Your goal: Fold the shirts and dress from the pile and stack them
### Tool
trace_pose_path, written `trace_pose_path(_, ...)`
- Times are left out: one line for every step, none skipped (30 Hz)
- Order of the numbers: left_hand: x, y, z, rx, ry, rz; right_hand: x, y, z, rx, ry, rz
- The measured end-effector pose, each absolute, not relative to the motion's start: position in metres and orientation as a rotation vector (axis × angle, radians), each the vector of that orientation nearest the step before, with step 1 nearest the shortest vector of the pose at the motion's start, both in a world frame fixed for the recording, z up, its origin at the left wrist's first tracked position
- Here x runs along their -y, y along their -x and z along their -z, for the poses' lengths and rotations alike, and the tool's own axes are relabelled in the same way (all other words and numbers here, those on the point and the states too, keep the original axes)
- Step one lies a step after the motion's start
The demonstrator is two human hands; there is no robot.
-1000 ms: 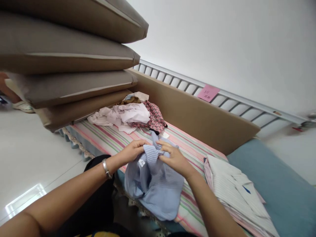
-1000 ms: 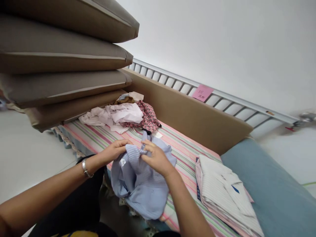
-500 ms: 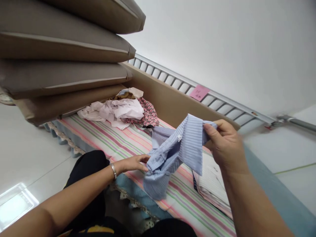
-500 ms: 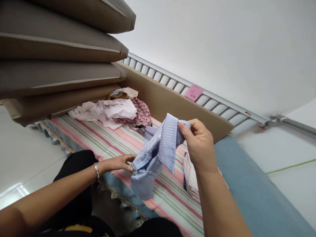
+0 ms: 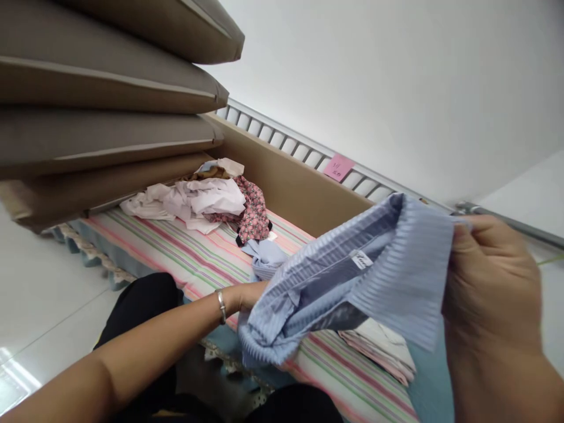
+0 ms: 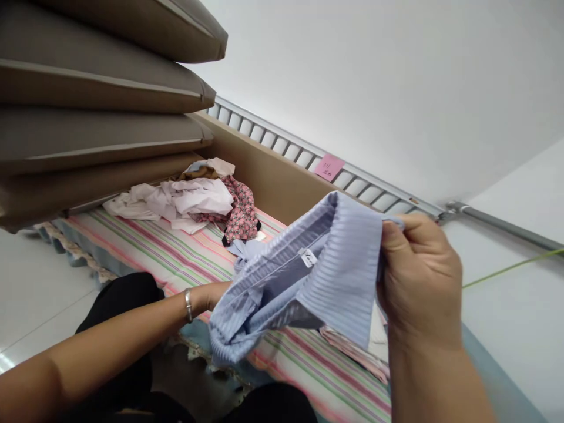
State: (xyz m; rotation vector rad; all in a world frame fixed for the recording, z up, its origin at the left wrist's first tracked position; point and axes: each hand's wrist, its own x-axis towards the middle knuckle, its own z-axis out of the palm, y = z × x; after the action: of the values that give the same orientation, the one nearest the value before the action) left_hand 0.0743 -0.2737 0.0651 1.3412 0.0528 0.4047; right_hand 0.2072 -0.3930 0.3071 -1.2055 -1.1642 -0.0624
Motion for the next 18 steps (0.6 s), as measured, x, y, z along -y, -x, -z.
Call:
trace_pose_path(0.275,-0.070,-0.068,-0.041,-1.335,-0.352,0.393,-0.218,-0.307,1.130,1.278,0.135)
trace_pose_path(0.275,-0.064,-0.071,-0.045,-1.316,-0.316,0.393,-0.230,-0.305,1.102,1.358,0.201)
trace_pose_path(0.273,-0.058,-0.073,-0.067,-1.295,-0.309,0.392,-0.243,-0.303,1.078,1.438,0.249)
trace_pose_path(0.268,-0.051,-0.075,-0.106,-1.271,-0.338,0.392,-0.255,-0.300,1.061,1.514,0.275)
trace_pose_path(0.263,-0.045,-0.077,-0.154,-1.252,-0.390,0.392,-0.267,-0.295,1.048,1.584,0.278)
trace_pose_path(0.256,-0.039,-0.080,-0.201,-1.236,-0.454,0.392,-0.278,-0.289,1.034,1.658,0.261)
trace_pose_path(0.250,-0.034,-0.083,-0.247,-1.220,-0.512,0.391,-0.287,-0.282,1.022,1.735,0.232)
trace_pose_path(0.244,-0.029,-0.085,-0.286,-1.201,-0.552,0.391,-0.296,-0.273,1.015,1.813,0.201)
trace_pose_path(0.239,-0.025,-0.088,-0.321,-1.178,-0.572,0.391,-0.303,-0.263,1.009,1.884,0.171)
trace_pose_path(0.235,-0.022,-0.090,-0.354,-1.150,-0.576,0.390,-0.310,-0.253,1.001,1.942,0.142)
trace_pose_path(0.232,-0.020,-0.092,-0.387,-1.121,-0.575,0.389,-0.316,-0.242,0.996,1.985,0.110)
trace_pose_path(0.230,-0.018,-0.094,-0.420,-1.096,-0.572,0.388,-0.322,-0.230,0.999,2.018,0.082)
trace_pose_path(0.229,-0.017,-0.094,-0.453,-1.077,-0.569,0.388,-0.327,-0.220,1.012,2.045,0.061)
trace_pose_path(0.227,-0.016,-0.094,-0.482,-1.068,-0.570,0.387,-0.331,-0.210,1.028,2.075,0.049)
trace_pose_path(0.226,-0.015,-0.094,-0.505,-1.072,-0.580,0.387,-0.335,-0.201,1.050,2.106,0.042)
trace_pose_path(0.225,-0.015,-0.092,-0.519,-1.095,-0.597,0.386,-0.337,-0.193,1.075,2.129,0.043)
trace_pose_path(0.223,-0.016,-0.091,-0.526,-1.132,-0.618,0.387,-0.339,-0.187,1.099,2.140,0.051)
trace_pose_path(0.222,-0.016,-0.088,-0.529,-1.181,-0.639,0.387,-0.340,-0.183,1.116,2.147,0.063)
